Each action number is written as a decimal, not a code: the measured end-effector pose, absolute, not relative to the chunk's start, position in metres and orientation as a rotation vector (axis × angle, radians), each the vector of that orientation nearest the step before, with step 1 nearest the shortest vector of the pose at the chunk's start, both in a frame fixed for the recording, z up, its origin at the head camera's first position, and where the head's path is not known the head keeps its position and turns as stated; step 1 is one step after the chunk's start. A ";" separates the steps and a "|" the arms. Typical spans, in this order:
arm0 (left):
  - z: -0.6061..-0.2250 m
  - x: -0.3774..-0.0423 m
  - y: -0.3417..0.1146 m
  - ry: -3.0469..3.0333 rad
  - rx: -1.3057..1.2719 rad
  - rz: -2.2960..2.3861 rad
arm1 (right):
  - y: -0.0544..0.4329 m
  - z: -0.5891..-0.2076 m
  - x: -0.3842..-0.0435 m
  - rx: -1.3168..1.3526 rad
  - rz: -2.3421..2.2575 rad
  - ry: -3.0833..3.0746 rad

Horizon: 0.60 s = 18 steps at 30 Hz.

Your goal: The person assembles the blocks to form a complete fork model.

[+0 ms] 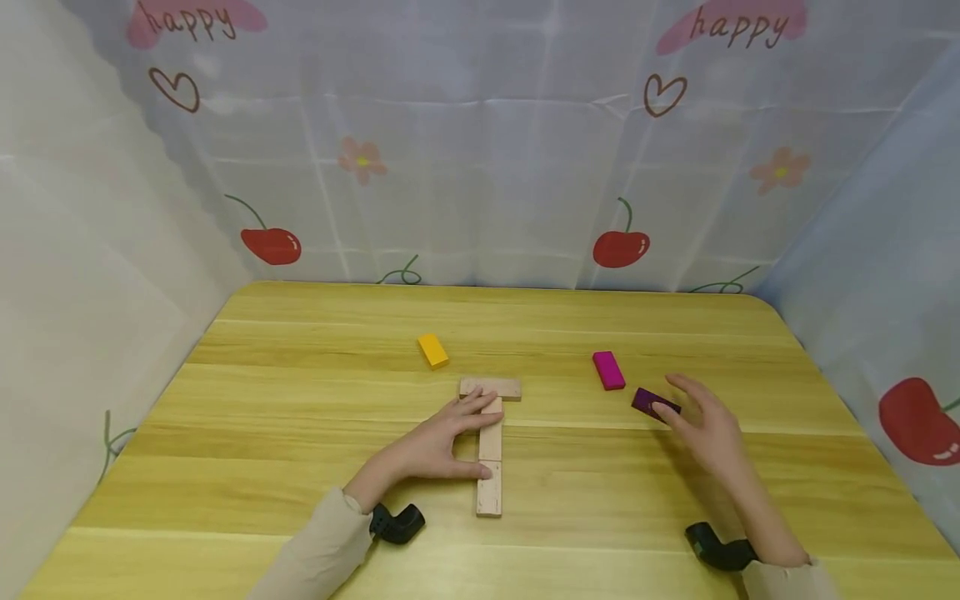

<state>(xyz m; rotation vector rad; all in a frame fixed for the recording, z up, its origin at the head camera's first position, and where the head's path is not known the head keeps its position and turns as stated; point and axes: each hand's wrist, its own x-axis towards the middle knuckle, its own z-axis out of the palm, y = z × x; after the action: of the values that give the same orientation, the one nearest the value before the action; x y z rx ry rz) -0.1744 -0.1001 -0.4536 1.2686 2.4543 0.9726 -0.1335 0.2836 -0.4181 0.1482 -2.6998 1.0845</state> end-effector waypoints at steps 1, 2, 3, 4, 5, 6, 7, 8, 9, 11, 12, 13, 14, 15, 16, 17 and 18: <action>-0.454 -0.175 -0.100 2.455 1.272 0.971 | 0.291 -0.419 -0.134 0.116 1.103 -2.728; -0.454 -0.175 -0.100 2.455 1.273 0.971 | 0.299 -0.420 -0.134 0.086 1.125 -2.759; -0.455 -0.175 -0.100 2.456 1.274 0.971 | 0.305 -0.421 -0.133 0.068 1.138 -2.785; -0.455 -0.175 -0.100 2.454 1.271 0.974 | 0.310 -0.422 -0.133 0.060 1.146 -2.808; -0.455 -0.176 -0.100 2.453 1.268 0.977 | 0.314 -0.423 -0.133 0.058 1.146 -2.831; -0.456 -0.176 -0.100 2.450 1.264 0.982 | 0.317 -0.424 -0.133 0.057 1.140 -2.856; -0.456 -0.176 -0.101 2.445 1.263 0.986 | 0.320 -0.425 -0.133 0.059 1.133 -2.876; -0.456 -0.176 -0.101 2.442 1.264 0.990 | 0.321 -0.427 -0.133 0.062 1.123 -2.892; -0.456 -0.176 -0.101 2.438 1.264 0.993 | 0.322 -0.428 -0.134 0.071 1.111 -2.903; -0.456 -0.176 -0.102 2.435 1.268 0.996 | 0.323 -0.431 -0.135 0.083 1.099 -2.919; -0.456 -0.176 -0.102 2.434 1.270 0.999 | 0.323 -0.432 -0.135 0.090 1.098 -2.920; -0.456 -0.176 -0.102 2.436 1.273 0.998 | 0.324 -0.434 -0.136 0.101 1.095 -2.917; -0.456 -0.176 -0.102 2.439 1.274 0.996 | 0.324 -0.436 -0.137 0.115 1.094 -2.910; -0.456 -0.176 -0.102 2.441 1.276 0.993 | 0.324 -0.438 -0.138 0.129 1.092 -2.901; -0.456 -0.176 -0.102 2.442 1.278 0.991 | 0.324 -0.440 -0.138 0.140 1.086 -2.890; -0.456 -0.176 -0.102 2.443 1.279 0.990 | 0.324 -0.442 -0.139 0.149 1.078 -2.876; -0.456 -0.176 -0.102 2.441 1.279 0.990 | 0.324 -0.444 -0.139 0.160 1.071 -2.861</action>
<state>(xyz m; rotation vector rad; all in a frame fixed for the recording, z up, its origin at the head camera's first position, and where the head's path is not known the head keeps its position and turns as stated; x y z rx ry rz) -0.1756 -0.1019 -0.4562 1.2794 2.4409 0.9902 -0.1394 0.3241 -0.4436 0.1596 -2.8612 1.0711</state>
